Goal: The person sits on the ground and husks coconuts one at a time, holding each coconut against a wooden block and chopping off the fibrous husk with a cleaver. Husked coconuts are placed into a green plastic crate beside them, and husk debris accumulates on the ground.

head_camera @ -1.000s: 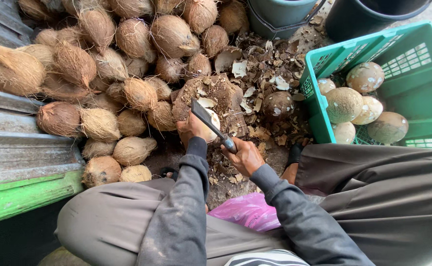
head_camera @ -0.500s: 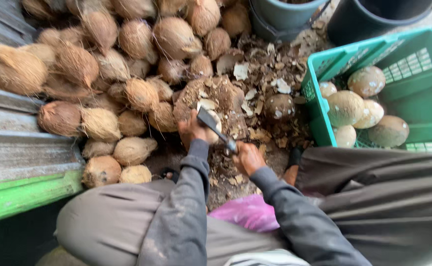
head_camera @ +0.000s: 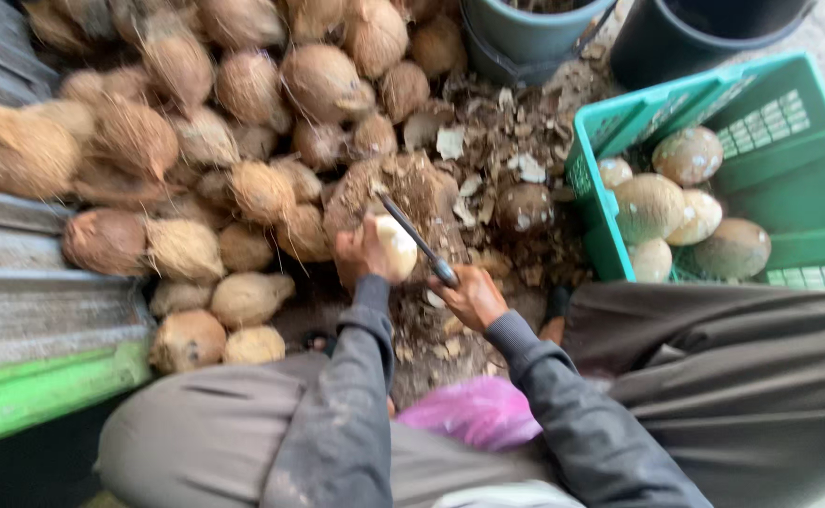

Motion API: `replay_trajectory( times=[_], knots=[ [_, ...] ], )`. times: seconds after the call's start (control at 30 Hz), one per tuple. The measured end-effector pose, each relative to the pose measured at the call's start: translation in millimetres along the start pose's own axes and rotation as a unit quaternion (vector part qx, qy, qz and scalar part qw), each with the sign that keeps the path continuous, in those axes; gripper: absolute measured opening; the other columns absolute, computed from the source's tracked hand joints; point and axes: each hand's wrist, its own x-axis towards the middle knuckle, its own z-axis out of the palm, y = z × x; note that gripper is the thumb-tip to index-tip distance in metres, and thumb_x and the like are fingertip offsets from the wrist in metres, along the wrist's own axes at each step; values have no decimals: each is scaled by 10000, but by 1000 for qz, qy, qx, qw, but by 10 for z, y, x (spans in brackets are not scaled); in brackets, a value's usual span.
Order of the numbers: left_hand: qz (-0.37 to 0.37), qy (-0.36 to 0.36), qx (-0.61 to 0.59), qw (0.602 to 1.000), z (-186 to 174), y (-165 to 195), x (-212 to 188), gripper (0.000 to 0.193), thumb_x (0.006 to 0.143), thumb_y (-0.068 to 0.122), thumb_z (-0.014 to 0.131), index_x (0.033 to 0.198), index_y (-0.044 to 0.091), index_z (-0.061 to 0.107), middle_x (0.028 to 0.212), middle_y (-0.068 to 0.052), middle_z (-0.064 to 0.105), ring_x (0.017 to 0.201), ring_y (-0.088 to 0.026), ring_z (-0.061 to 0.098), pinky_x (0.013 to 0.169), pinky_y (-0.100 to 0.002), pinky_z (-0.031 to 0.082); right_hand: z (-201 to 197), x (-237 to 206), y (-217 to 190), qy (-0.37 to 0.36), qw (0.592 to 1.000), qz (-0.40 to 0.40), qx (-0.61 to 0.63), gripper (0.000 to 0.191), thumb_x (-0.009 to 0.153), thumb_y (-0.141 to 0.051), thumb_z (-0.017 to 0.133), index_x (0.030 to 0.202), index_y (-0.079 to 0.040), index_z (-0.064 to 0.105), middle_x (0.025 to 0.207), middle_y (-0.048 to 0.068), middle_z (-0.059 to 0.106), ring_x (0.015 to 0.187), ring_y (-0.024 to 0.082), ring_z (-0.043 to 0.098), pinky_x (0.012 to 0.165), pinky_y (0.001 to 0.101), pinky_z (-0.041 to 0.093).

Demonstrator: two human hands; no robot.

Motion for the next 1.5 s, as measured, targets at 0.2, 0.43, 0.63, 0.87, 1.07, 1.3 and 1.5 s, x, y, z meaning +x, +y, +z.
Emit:
replay_trajectory(
  times=[0.2,0.43,0.63,0.87,1.07,1.3,1.5],
  knots=[
    [5,5,6,1000,-9,-39,12,634,870,644,631,1204,105,605,1152,-171,672,982,-340,689,748,-498,595,95,-97,-170,8,997,-45,-60,339,935,-373,671,842,-48,703,613,159,639,555,269,632,597,440,518],
    [5,12,12,1000,-34,-65,26,648,865,652,643,1227,116,611,1183,-169,664,1008,-349,676,760,-513,583,80,-177,-181,51,992,-115,-25,270,926,-309,673,943,-49,744,643,177,637,549,278,602,583,433,505],
    [15,19,10,1000,15,-83,46,661,861,659,653,1248,124,616,1209,-167,657,1030,-357,664,771,-526,573,-58,20,-3,-14,999,50,-8,298,955,-335,664,918,-54,756,731,74,733,562,194,599,563,405,512],
    [25,25,19,999,-18,-85,86,677,855,667,665,1271,134,623,1240,-165,649,1056,-366,650,783,-541,561,130,16,137,55,988,-134,51,260,916,-305,725,908,-48,768,719,47,706,632,112,622,602,337,507],
    [66,57,69,994,-74,-67,18,691,851,674,675,1292,143,628,1266,-164,643,1078,-374,639,794,-554,551,34,50,5,-2,992,55,113,305,934,-297,680,838,-8,656,607,14,568,531,125,519,493,331,428],
    [248,101,145,953,-83,-284,-55,700,863,680,657,1328,158,629,1305,-159,624,1100,-358,629,817,-546,549,-32,-53,-312,-12,986,23,163,255,908,-297,695,865,-46,684,579,12,513,514,133,474,479,351,389],
    [146,3,124,982,-156,-343,238,467,1023,518,406,1193,231,733,1139,-100,682,998,-274,687,767,-447,585,94,-117,-296,18,996,-59,62,349,955,-360,682,803,-48,639,597,34,527,538,172,492,530,384,464]
  ],
)
